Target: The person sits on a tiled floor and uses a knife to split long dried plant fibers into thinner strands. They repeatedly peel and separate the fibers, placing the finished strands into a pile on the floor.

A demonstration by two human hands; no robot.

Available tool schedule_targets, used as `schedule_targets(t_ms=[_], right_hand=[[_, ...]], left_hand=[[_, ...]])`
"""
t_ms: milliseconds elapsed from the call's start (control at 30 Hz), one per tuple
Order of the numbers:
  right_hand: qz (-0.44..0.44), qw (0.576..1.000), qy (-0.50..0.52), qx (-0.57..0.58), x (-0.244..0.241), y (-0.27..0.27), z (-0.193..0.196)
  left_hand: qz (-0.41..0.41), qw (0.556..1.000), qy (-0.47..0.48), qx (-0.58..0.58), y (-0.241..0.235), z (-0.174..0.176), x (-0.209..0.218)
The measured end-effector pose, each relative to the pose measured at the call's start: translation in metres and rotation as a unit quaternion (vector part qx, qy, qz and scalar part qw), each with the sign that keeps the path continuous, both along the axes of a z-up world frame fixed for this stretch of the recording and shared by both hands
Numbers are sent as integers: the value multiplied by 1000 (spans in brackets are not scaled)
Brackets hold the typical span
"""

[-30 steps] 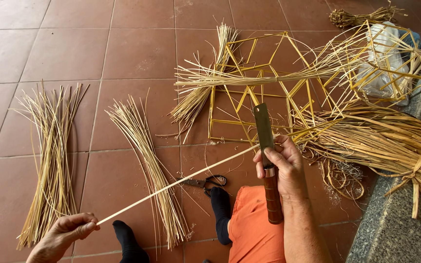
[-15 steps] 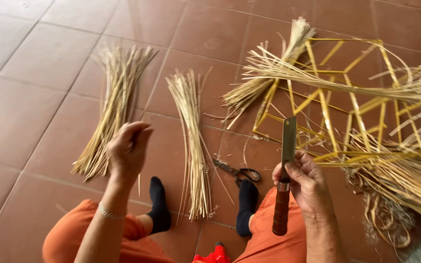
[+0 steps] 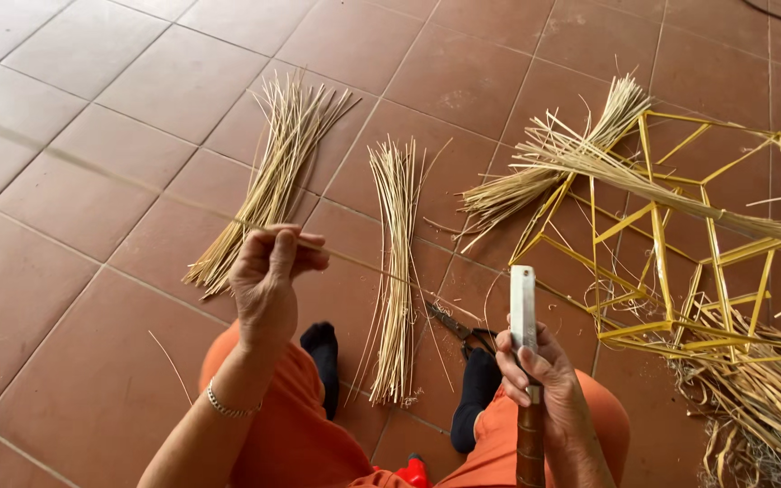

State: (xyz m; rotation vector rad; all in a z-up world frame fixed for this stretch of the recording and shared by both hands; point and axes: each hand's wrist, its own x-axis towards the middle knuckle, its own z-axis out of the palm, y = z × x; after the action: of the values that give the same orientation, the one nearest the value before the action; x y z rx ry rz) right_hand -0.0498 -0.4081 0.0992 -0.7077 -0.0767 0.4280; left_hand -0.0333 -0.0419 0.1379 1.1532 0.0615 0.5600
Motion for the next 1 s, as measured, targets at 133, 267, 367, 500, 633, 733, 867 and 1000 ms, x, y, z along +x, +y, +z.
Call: schedule_targets(t_ms=[133, 267, 367, 500, 633, 733, 867, 1000], right_hand=[[-41, 996, -39, -73, -5, 7, 11], [8, 994, -64, -88, -8, 16, 19], [17, 993, -88, -79, -7, 18, 26], [32, 975, -150, -158, -3, 26, 29], [28, 977, -94, -188, 0, 36, 28], [48, 986, -70, -141, 3, 37, 28], [93, 995, 10, -21, 8, 40, 32], [122, 990, 53, -39, 7, 46, 34]], left_hand=[[3, 995, 20, -100, 3, -24, -15], [17, 984, 50, -172, 0, -52, -16], [13, 976, 60, -209, -5, -68, -16], [7, 964, 97, -248, -7, -81, -15], [-1, 950, 128, -286, -5, -89, -20], [-16, 942, 154, -298, 2, -98, -26], [-66, 932, 249, -256, 14, -108, -37], [-164, 896, 413, 24, 23, -97, -60]])
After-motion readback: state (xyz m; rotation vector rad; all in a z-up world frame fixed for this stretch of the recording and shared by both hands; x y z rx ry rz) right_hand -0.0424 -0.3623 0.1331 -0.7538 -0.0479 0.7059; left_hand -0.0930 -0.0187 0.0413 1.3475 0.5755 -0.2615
